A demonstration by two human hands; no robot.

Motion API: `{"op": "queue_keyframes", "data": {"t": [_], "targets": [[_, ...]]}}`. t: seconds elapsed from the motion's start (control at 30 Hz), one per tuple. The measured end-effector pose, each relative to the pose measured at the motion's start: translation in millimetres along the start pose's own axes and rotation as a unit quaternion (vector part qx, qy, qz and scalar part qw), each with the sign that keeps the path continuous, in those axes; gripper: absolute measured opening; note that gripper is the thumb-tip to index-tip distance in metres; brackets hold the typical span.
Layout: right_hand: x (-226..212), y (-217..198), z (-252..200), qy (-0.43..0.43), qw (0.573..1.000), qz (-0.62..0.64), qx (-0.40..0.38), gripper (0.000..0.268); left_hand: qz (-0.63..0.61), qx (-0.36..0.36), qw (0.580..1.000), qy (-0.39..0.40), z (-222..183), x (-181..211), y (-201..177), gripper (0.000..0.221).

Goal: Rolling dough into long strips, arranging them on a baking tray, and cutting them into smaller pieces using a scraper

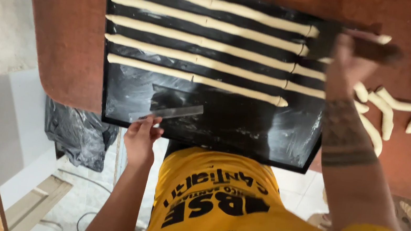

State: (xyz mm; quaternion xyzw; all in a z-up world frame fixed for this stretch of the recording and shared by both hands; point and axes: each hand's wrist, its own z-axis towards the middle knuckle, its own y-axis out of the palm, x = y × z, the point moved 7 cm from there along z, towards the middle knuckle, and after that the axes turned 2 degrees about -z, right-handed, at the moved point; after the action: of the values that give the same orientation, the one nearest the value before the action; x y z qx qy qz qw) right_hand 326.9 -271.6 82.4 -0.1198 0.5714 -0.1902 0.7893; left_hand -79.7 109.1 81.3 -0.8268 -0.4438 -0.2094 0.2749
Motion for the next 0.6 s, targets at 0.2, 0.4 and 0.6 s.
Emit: {"op": "queue_keyframes", "data": {"t": [0.2, 0.4, 0.6], "targets": [[65, -81, 54, 0.118, 0.962, 0.207, 0.133, 0.046, -0.011, 0.027, 1.0, 0.001, -5, -27, -27, 0.013], [135, -79, 66, 0.443, 0.844, 0.273, 0.128, 0.044, 0.025, 0.051, 0.998, -0.014, -31, -42, -34, 0.015], [99, -80, 43, 0.543, 0.834, 0.096, -0.01, 0.053, 0.031, 0.062, 0.998, -0.008, -44, -52, -41, 0.012]]}}
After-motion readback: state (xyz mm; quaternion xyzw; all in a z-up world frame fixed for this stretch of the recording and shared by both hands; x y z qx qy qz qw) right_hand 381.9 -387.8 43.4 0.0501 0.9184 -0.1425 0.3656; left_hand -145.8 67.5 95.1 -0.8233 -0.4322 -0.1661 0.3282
